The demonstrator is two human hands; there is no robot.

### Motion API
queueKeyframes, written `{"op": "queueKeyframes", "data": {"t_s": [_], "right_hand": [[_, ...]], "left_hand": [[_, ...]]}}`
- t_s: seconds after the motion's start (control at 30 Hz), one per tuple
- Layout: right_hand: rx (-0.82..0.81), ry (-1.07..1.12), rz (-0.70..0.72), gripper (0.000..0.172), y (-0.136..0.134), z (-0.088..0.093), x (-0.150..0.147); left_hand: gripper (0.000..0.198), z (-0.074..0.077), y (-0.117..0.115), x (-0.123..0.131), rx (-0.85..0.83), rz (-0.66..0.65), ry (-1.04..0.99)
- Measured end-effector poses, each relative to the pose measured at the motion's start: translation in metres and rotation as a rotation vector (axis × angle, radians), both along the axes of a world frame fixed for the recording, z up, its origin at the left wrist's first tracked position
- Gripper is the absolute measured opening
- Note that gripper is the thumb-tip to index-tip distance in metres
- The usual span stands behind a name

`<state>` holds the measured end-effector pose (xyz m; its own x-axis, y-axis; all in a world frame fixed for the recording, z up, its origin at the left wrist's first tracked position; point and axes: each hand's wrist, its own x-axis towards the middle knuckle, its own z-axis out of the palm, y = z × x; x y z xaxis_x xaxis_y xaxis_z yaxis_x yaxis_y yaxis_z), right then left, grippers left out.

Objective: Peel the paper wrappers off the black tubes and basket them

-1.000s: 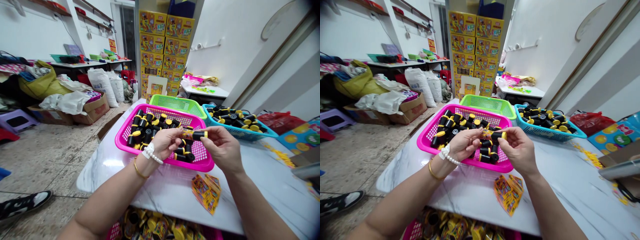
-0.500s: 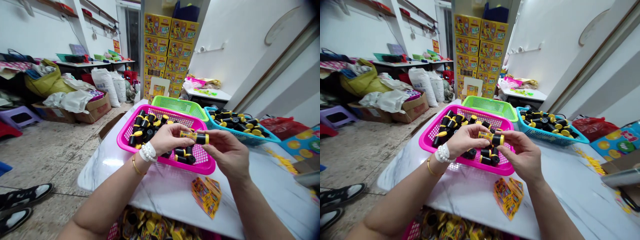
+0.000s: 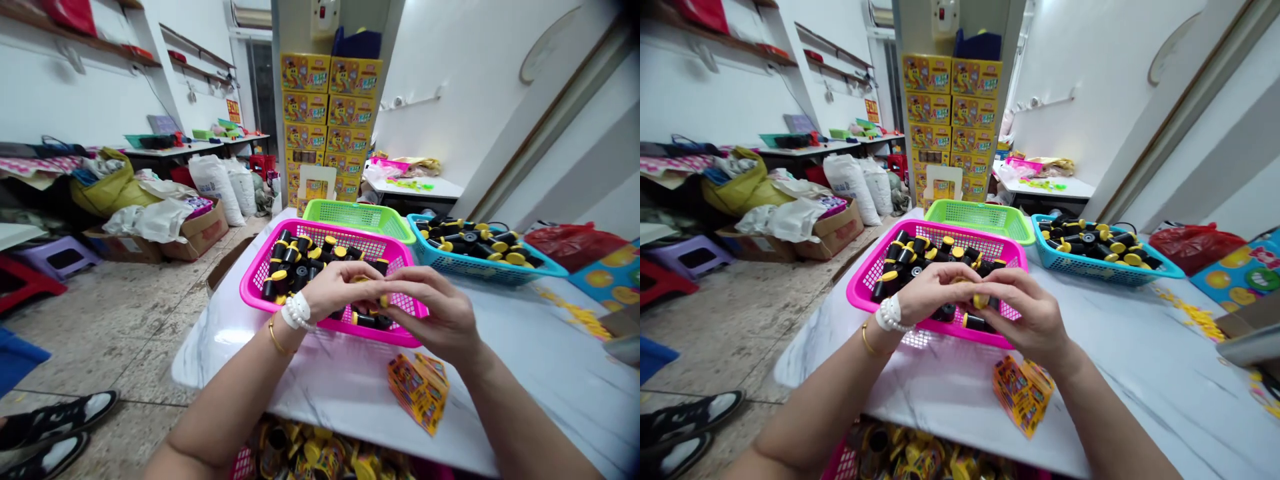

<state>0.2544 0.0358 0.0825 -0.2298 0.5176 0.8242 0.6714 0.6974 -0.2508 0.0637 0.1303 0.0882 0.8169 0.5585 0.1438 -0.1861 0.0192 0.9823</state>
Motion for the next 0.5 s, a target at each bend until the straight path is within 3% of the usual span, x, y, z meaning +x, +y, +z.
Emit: {"op": "queueKeyframes", "data": {"t_s": [0.1,0.2,0.37,0.5], "right_hand": [[0.082,-0.093,-0.005,0.049,-0.009,0.007,-0.005],[0.061,-0.108,-0.010,0.052,-0.033,0.004,-0.018],[-0.241,0.015,0.061,0.049,-0.114,-0.037,-0.054],[-0.421,0.170,0.040,0.046,-0.167,-0.075,-0.079]], "left_hand": [[0.039,0.007,-0.014,-0.013,-0.044,0.025,-0.006],[0.040,0.002,-0.049,-0.034,-0.143,0.175,-0.042],[0.032,-0.037,-0.138,-0.071,-0.257,0.294,0.027],[0.035,-0.074,-0.184,-0.093,-0.314,0.228,0.167]]}}
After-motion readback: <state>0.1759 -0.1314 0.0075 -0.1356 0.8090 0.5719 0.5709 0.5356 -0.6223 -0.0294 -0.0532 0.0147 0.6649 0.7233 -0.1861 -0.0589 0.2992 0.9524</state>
